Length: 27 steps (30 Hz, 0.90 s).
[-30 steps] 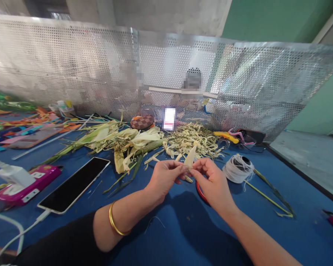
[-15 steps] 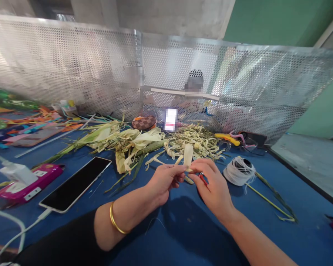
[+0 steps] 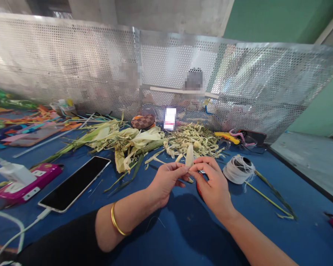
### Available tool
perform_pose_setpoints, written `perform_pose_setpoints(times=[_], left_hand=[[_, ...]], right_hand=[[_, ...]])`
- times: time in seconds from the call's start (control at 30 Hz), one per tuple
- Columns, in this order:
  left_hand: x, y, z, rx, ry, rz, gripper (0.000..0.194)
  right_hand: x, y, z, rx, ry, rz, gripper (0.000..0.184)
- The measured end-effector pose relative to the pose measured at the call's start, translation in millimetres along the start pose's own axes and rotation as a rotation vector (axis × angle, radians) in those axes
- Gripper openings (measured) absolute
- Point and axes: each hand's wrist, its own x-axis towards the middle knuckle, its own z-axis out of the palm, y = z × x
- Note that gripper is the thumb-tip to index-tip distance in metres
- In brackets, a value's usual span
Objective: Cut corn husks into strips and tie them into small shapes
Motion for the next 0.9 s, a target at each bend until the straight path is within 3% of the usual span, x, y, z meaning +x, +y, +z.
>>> perform_pose_setpoints(times=[0.3, 0.4, 0.6, 0.8, 0.9], left_hand=[[0.5, -0.3, 1.2, 0.144, 0.028, 0.15, 0.027], [0.9, -0.6, 1.9, 0.162, 0.03, 0.161, 0.025], [1.6, -0.4, 1.6, 0.192, 0.027, 0.153, 0.025], [1.7, 4.6, -1.2, 0.151, 0.045, 0.026, 0.024], [1.8, 6.9, -2.1, 0.106, 0.034, -0.062, 0.02]], right_hand=[[2.2, -11.0, 2.3, 0.286, -0.061, 0.367, 0.011], [2.3, -13.7, 2.4, 0.321, -0.061, 0.41, 0.011], [0.9, -10.3, 1.5, 0.324, -0.051, 0.343, 0.007], [2.0, -3.6, -6.3, 0.123, -0.117, 0.003, 0.015], [3.1, -0.8, -9.6, -0.002, -0.115, -0.095, 0.02]])
